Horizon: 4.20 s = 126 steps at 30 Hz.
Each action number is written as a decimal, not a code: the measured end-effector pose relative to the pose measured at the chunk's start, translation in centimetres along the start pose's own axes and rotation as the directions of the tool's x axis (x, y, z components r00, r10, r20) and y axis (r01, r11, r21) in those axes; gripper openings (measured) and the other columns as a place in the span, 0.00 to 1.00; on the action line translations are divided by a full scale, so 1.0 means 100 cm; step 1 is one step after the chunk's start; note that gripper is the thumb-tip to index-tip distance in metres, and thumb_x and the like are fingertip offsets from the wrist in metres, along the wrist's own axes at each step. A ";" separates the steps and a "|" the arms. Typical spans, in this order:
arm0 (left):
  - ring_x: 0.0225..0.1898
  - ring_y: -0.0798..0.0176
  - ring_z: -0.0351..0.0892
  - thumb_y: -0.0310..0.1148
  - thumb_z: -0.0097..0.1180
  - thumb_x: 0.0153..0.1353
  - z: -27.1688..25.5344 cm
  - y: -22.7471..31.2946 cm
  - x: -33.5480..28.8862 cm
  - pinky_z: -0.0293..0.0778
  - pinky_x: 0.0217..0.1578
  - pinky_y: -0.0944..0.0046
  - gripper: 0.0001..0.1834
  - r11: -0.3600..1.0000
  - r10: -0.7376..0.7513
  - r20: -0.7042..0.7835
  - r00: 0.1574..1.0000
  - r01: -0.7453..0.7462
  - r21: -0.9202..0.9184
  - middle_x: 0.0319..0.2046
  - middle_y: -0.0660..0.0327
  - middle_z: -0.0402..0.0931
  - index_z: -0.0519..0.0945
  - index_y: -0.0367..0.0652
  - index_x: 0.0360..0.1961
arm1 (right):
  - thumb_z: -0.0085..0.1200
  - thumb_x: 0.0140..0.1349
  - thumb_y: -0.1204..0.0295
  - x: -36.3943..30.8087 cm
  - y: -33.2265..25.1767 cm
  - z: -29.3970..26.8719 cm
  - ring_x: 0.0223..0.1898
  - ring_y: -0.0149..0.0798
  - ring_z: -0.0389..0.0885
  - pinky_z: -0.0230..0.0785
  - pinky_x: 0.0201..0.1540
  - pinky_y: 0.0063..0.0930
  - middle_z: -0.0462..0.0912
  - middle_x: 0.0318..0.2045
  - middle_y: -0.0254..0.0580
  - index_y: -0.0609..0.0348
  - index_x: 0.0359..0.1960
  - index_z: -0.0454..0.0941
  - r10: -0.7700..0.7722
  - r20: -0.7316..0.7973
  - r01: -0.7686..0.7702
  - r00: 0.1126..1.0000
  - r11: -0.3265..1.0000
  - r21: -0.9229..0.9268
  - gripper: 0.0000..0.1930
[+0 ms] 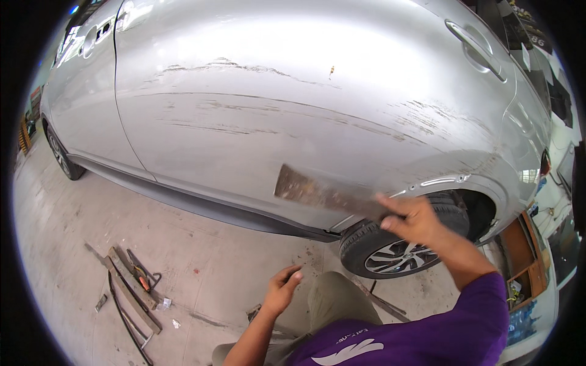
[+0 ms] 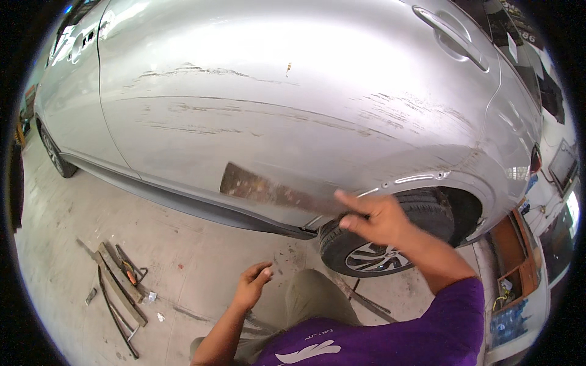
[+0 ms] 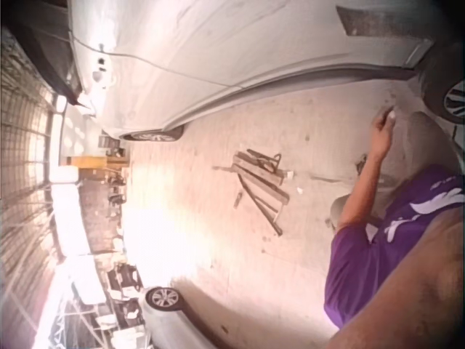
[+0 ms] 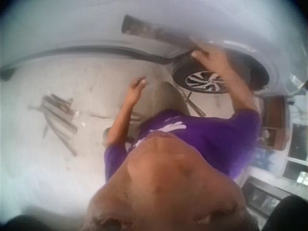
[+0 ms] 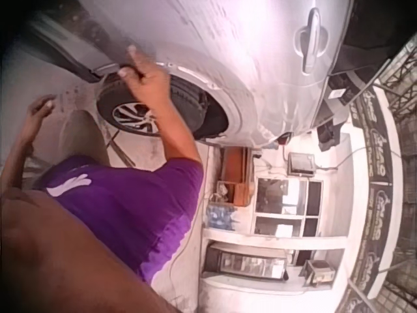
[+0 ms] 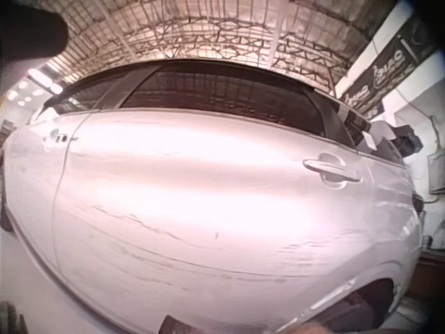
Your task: The person uses metal scrapers and T-handled tools to smooth and straighten a dented silver car door.
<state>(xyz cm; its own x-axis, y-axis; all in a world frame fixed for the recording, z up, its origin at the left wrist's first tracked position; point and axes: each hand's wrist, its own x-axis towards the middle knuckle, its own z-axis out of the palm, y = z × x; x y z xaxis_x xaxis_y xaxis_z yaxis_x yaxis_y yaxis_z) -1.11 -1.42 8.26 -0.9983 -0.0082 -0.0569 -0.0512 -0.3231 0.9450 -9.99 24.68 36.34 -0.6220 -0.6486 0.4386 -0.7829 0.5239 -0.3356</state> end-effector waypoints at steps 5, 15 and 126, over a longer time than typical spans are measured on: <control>0.37 0.65 0.80 0.36 0.59 0.64 -0.085 -0.121 -0.026 0.75 0.42 0.65 0.18 0.949 -0.092 -0.281 0.955 0.170 0.267 0.37 0.54 0.83 0.81 0.33 0.50 | 0.67 0.57 0.66 0.040 -0.026 -0.062 0.35 0.41 0.85 0.75 0.43 0.30 0.86 0.36 0.49 0.52 0.58 0.79 -0.028 -0.115 -0.032 0.993 0.871 -0.490 0.25; 0.37 0.61 0.81 0.36 0.59 0.64 -0.147 -0.118 -0.030 0.75 0.41 0.62 0.19 0.928 -0.089 -0.450 0.889 0.238 0.287 0.36 0.51 0.84 0.81 0.31 0.49 | 0.57 0.64 0.53 0.080 -0.045 -0.076 0.25 0.45 0.82 0.74 0.33 0.36 0.83 0.24 0.44 0.33 0.60 0.77 -0.012 -0.211 -0.177 0.977 0.496 -0.850 0.22; 0.47 0.47 0.82 0.47 0.59 0.59 -0.160 -0.083 -0.048 0.76 0.50 0.52 0.26 0.665 -0.042 -0.401 0.915 0.325 0.672 0.40 0.47 0.84 0.81 0.37 0.51 | 0.33 0.73 0.48 0.282 -0.172 0.043 0.37 0.39 0.83 0.78 0.43 0.37 0.86 0.31 0.34 0.18 0.66 0.67 0.056 0.072 0.050 0.996 0.324 -0.945 0.21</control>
<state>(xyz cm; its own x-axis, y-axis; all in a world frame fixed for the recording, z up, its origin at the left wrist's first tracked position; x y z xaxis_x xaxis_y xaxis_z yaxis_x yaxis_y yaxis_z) 4.55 -13.83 -4.50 -0.9009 -0.3738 -0.2206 -0.3760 0.4183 0.8268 -14.08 -5.00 50.93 -0.6641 -0.6565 0.3577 -0.2736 0.6587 0.7009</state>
